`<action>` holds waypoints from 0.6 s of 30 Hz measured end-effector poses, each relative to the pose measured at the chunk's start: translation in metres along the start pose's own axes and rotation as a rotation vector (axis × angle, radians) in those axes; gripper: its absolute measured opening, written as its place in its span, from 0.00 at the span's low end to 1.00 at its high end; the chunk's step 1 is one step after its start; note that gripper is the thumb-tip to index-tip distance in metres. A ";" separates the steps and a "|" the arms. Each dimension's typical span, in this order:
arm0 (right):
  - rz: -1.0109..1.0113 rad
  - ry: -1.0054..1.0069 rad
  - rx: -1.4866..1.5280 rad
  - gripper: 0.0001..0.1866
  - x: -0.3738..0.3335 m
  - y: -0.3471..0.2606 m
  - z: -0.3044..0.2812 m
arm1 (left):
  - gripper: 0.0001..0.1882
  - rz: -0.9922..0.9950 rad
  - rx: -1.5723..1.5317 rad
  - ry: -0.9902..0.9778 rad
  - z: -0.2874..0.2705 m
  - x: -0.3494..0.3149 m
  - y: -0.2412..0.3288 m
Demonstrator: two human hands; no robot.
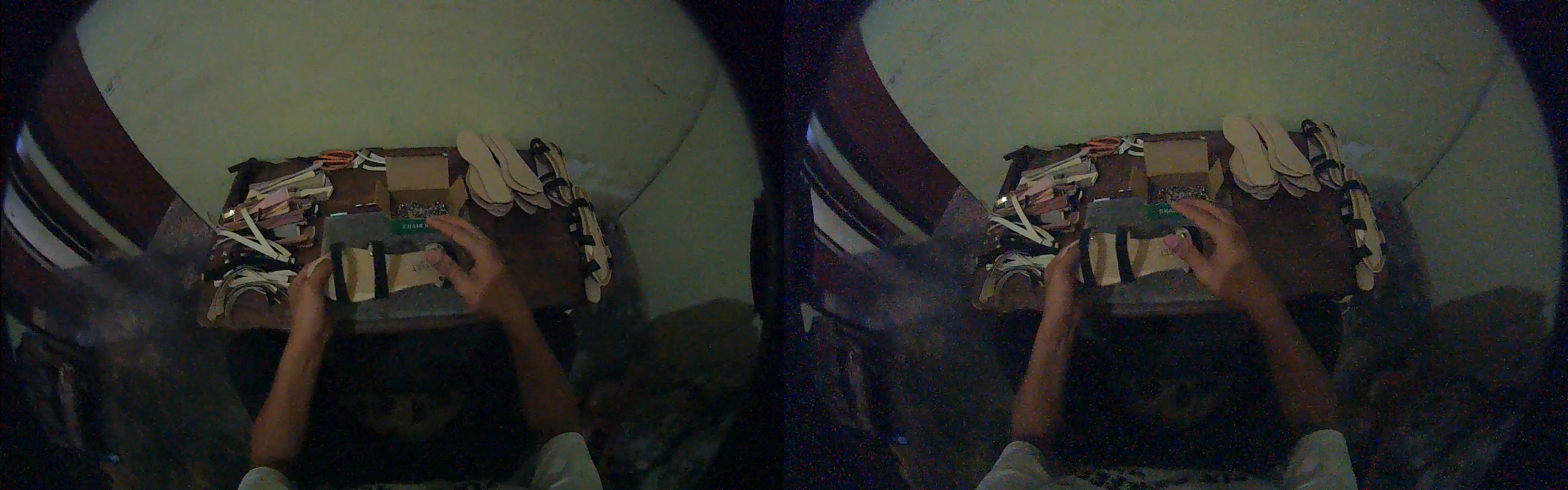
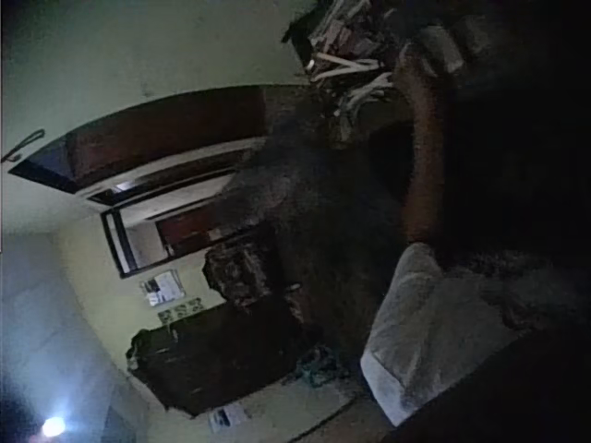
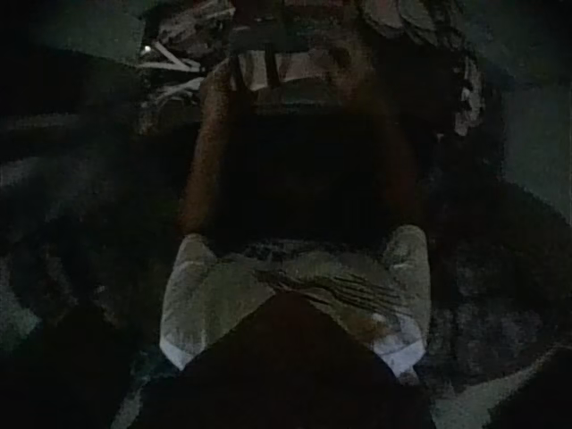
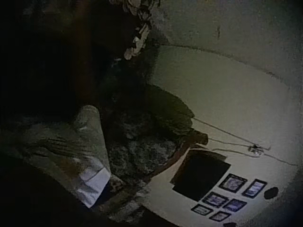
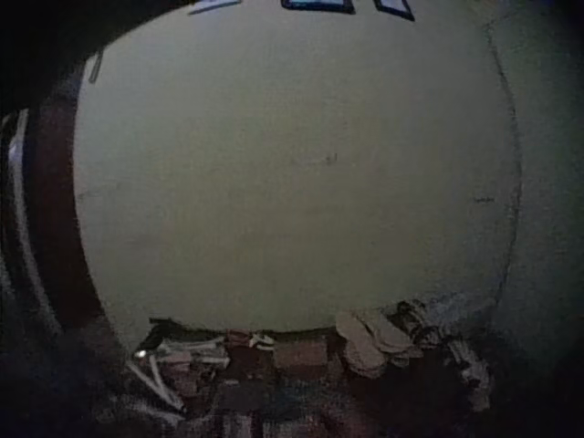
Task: The person assembles a sandal by attaching a black strap to a beige sole using a nail and hammer. They position the strap, insert the nail, and hammer it into the sole to secure it.
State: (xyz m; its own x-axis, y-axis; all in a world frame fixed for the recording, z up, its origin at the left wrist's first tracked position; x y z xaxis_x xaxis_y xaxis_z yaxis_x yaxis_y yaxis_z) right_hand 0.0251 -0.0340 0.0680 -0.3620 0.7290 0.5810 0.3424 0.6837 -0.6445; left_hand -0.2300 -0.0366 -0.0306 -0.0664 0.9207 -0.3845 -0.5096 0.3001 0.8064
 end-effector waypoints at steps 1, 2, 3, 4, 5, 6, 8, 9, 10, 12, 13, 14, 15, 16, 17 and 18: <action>0.014 0.039 -0.039 0.27 0.000 0.003 -0.003 | 0.14 0.007 -0.073 0.000 -0.003 0.001 0.000; 0.029 0.078 -0.078 0.29 -0.001 0.007 -0.006 | 0.15 0.025 -0.072 -0.024 -0.007 0.005 -0.001; 0.054 0.058 -0.063 0.30 -0.002 0.014 -0.003 | 0.16 0.044 -0.071 -0.047 -0.011 0.009 -0.003; 0.081 0.034 -0.054 0.31 -0.002 0.020 -0.001 | 0.18 0.059 -0.075 -0.072 -0.009 0.009 -0.003; 0.108 0.009 -0.044 0.32 -0.004 0.024 0.000 | 0.17 0.063 -0.090 -0.067 -0.008 0.011 -0.003; 0.110 -0.001 -0.012 0.33 -0.004 0.025 0.000 | 0.17 0.068 -0.105 -0.061 -0.008 0.012 -0.003; 0.118 -0.024 0.055 0.35 -0.002 0.024 -0.001 | 0.16 0.075 -0.099 -0.023 -0.008 0.010 -0.003; 0.106 -0.022 0.017 0.36 -0.002 0.022 -0.002 | 0.16 0.079 -0.076 0.007 -0.011 0.008 -0.003; 0.093 -0.017 -0.021 0.36 -0.001 0.021 -0.003 | 0.15 0.084 -0.049 0.034 -0.011 0.005 -0.001; 0.070 -0.019 -0.121 0.36 -0.004 0.022 -0.006 | 0.13 0.221 0.227 0.191 -0.007 -0.005 0.007; 0.058 -0.026 -0.181 0.36 -0.005 0.022 -0.006 | 0.12 0.292 0.367 0.270 -0.005 -0.011 0.012; 0.048 -0.032 -0.242 0.36 -0.006 0.022 -0.008 | 0.12 0.324 0.391 0.275 -0.003 -0.013 0.014; 0.034 -0.032 -0.235 0.36 -0.007 0.022 -0.009 | 0.12 0.355 0.414 0.278 -0.001 -0.015 0.016; 0.021 -0.037 -0.234 0.36 -0.005 0.018 -0.010 | 0.12 0.384 0.431 0.279 0.001 -0.017 0.015; 0.010 -0.042 -0.235 0.36 -0.004 0.014 -0.010 | 0.12 0.333 0.309 0.220 -0.002 -0.014 0.009; 0.015 -0.016 -0.232 0.36 -0.005 0.014 -0.011 | 0.12 0.278 0.188 0.160 -0.006 -0.008 0.004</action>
State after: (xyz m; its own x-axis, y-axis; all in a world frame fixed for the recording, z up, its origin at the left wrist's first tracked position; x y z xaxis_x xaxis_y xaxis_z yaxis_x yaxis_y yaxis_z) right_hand 0.0410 -0.0278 0.0617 -0.3686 0.7397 0.5630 0.5374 0.6638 -0.5202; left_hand -0.2369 -0.0446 -0.0275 -0.3212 0.9272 -0.1929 -0.2880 0.0984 0.9526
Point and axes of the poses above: each hand's wrist, its own x-axis towards the middle knuckle, its own z-axis out of the palm, y = z × x, the point moved 7 cm from there along x, towards the middle knuckle, and after that the axes turned 11 degrees about -z, right-handed, at the moved point
